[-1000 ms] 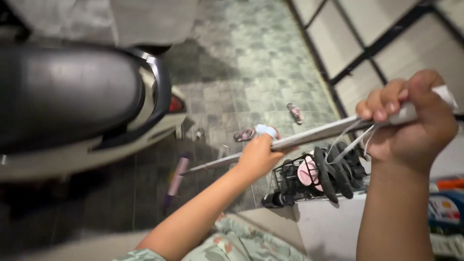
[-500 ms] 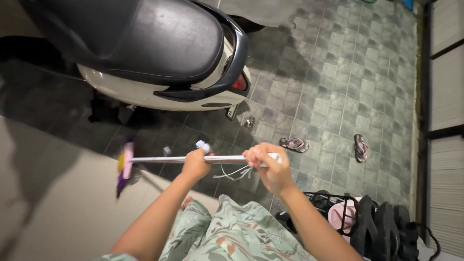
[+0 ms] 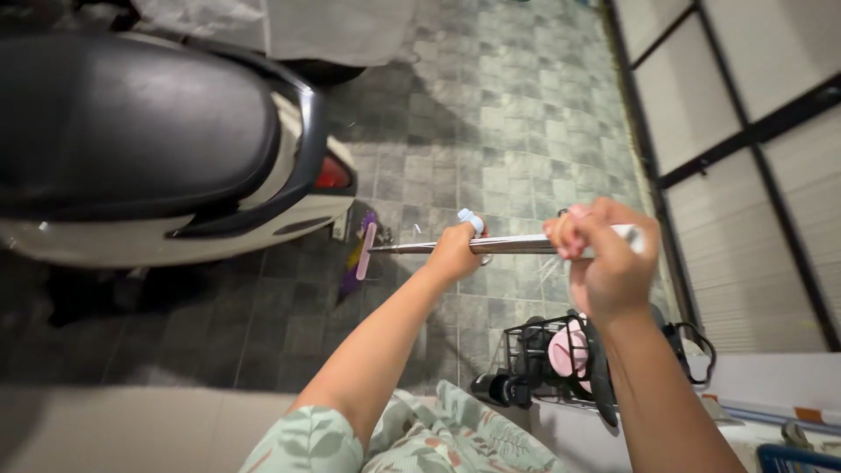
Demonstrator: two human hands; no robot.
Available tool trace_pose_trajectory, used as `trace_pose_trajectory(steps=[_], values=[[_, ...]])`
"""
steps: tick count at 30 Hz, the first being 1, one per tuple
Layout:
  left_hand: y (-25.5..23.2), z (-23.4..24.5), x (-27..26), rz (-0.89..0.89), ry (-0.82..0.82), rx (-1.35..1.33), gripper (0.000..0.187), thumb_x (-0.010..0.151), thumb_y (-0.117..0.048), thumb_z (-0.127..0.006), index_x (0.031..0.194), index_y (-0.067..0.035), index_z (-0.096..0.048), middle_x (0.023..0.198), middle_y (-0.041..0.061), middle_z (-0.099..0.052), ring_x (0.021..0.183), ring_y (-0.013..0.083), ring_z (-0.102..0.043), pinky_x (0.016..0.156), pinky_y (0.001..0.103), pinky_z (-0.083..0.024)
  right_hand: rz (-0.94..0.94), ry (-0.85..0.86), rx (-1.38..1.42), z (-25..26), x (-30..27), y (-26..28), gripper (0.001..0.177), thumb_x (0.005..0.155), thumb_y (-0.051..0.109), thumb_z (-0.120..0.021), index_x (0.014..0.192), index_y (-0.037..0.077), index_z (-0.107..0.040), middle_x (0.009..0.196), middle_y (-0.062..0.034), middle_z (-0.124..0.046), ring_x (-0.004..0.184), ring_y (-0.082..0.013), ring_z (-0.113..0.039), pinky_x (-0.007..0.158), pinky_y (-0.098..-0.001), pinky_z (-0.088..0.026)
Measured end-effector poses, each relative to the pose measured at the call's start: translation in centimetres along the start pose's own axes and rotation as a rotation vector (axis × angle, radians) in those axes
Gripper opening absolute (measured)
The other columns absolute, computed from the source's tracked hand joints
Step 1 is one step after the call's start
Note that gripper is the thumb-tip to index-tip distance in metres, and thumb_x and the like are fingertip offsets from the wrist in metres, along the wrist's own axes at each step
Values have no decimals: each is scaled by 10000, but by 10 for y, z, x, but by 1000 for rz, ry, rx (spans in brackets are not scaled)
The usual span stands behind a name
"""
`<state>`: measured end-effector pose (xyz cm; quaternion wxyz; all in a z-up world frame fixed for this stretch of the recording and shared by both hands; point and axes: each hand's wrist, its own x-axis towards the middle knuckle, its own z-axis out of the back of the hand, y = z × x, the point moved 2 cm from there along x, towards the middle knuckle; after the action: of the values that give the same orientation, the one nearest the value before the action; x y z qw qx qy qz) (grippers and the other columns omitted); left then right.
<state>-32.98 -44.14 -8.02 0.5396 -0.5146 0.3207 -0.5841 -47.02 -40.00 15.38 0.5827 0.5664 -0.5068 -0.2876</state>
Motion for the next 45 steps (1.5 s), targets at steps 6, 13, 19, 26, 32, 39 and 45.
trace_pose_trajectory(steps=[6,13,19,26,32,39,45], values=[[-39,-27,3,40,16,261,99,816,-56,-634,911,-67,-660,928,227,-714,936,462,-665,797,551,-515,45,-226,18,59,28,39,359,1023,133,-562,678,130,-461,584,-37,-424,546,-168,-418,845,-483,-531],[10,18,-78,445,-55,409,227,782,-249,-759,920,-90,-675,905,203,-728,950,436,-677,827,543,-506,-261,273,337,17,51,-46,335,919,162,-562,620,95,-429,529,-41,-372,493,-164,-367,642,-429,-441],[20,24,-37,308,-400,266,143,792,-128,-747,911,-97,-674,833,187,-725,864,431,-697,768,482,-539,-221,585,300,-10,95,-29,387,954,48,-586,609,67,-412,544,-60,-432,520,-154,-388,624,-398,-412],[40,12,40,119,-411,2,132,861,-105,-694,969,-65,-630,797,159,-700,761,302,-711,694,368,-539,22,604,-149,-28,103,-28,323,889,47,-679,619,47,-500,621,-35,-576,607,-109,-542,558,-300,-431],[71,-5,67,117,-365,-176,169,868,-134,-711,998,-67,-628,865,134,-702,805,250,-667,707,358,-526,24,562,-313,-14,103,-60,388,878,61,-704,606,56,-428,580,10,-479,562,-62,-395,514,-275,-315],[94,-14,98,104,-212,-11,181,888,-177,-716,1033,-88,-654,890,107,-725,830,244,-702,730,360,-541,46,456,-248,6,126,-67,324,886,68,-670,635,60,-466,625,28,-495,605,-50,-406,538,-268,-315],[115,-8,133,91,-41,-216,165,899,-192,-700,1029,-90,-710,921,94,-749,859,207,-692,756,365,-548,105,324,-221,-1,158,-76,292,867,65,-669,634,65,-493,627,25,-532,593,-54,-437,530,-258,-340]])
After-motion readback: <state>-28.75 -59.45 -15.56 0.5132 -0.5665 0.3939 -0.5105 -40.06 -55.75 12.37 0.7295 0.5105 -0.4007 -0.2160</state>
